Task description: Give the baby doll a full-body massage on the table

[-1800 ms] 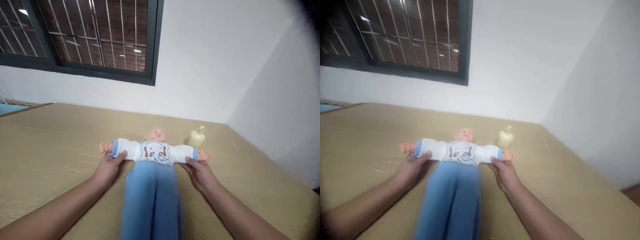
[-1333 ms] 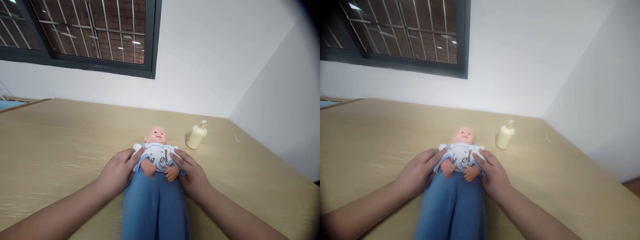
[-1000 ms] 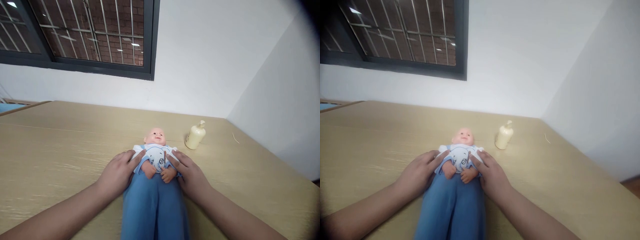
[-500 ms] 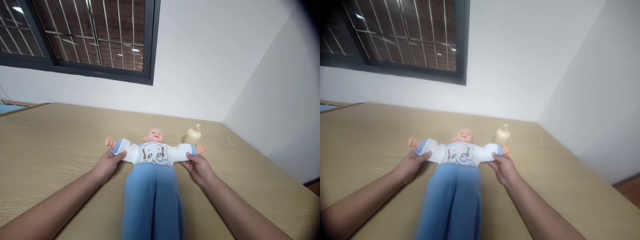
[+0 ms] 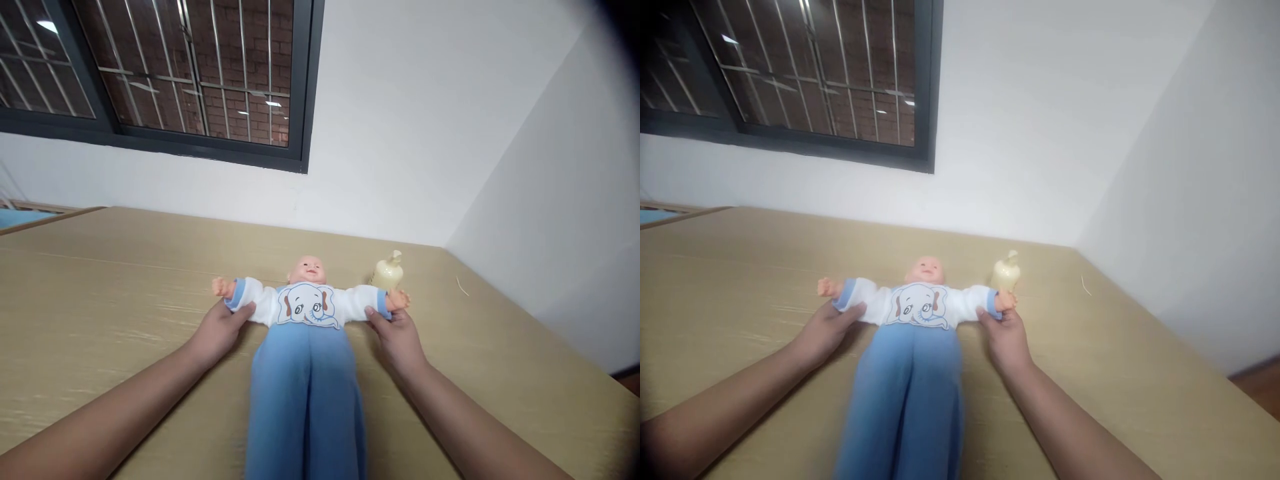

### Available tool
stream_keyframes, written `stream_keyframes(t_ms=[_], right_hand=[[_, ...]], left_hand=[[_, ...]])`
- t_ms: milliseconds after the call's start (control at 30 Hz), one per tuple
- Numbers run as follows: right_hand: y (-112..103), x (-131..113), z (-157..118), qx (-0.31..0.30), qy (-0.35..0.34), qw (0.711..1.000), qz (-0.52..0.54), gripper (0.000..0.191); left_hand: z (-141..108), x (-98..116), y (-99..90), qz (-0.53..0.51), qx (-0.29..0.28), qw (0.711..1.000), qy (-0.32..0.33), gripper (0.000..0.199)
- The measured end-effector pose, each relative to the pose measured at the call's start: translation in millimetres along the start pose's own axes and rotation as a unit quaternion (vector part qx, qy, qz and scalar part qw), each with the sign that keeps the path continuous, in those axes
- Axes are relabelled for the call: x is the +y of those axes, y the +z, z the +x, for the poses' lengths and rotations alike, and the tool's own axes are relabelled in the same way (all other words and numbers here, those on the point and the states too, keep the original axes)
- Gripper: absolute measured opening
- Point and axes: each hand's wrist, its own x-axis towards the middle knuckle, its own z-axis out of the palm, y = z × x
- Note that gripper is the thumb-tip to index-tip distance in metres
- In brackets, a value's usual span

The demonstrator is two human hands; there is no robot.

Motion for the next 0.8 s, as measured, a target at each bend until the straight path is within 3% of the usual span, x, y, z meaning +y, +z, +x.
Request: stream_keyframes(t_ms=[67,167,267,400,500,633,733,800], right_hand=[[3,-4,-8,0.003,-0.065,0.993,-0.101,0.043],[5,-8,-17,-0.048,-0.167,0.965,-0.197,0.041],[4,-7,-22,-0.115,-0.265,0.908,-0.303,0.05],[4,-5,-27,-0.154,-0.363,0.828,-0.398,0.068],[8,-7,-29,-0.166,-0.382,0.792,-0.447,0.071],[14,-11,-32,-0.171,-0.391,0.761,-0.488,0.059],[13,-12,-33,-0.177,-0.386,0.765,-0.485,0.061],[9,-10,-30,-0.183,-0.369,0.789,-0.456,0.066]], left_hand=[[-7,3,1.4,0.159,0.013,0.985,0.063,0.043],[-15,4,4.6,0.302,0.006,0.935,0.185,0.045],[-20,3,7.8,0.394,-0.01,0.871,0.292,0.059],[-24,3,10.7,0.468,-0.047,0.816,0.338,0.062],[-27,8,13.9,0.493,-0.052,0.796,0.348,0.067],[-30,13,18.4,0.517,-0.051,0.78,0.35,0.072],[-30,11,18.9,0.514,-0.05,0.784,0.345,0.071],[-30,9,17.2,0.489,-0.047,0.801,0.341,0.068]])
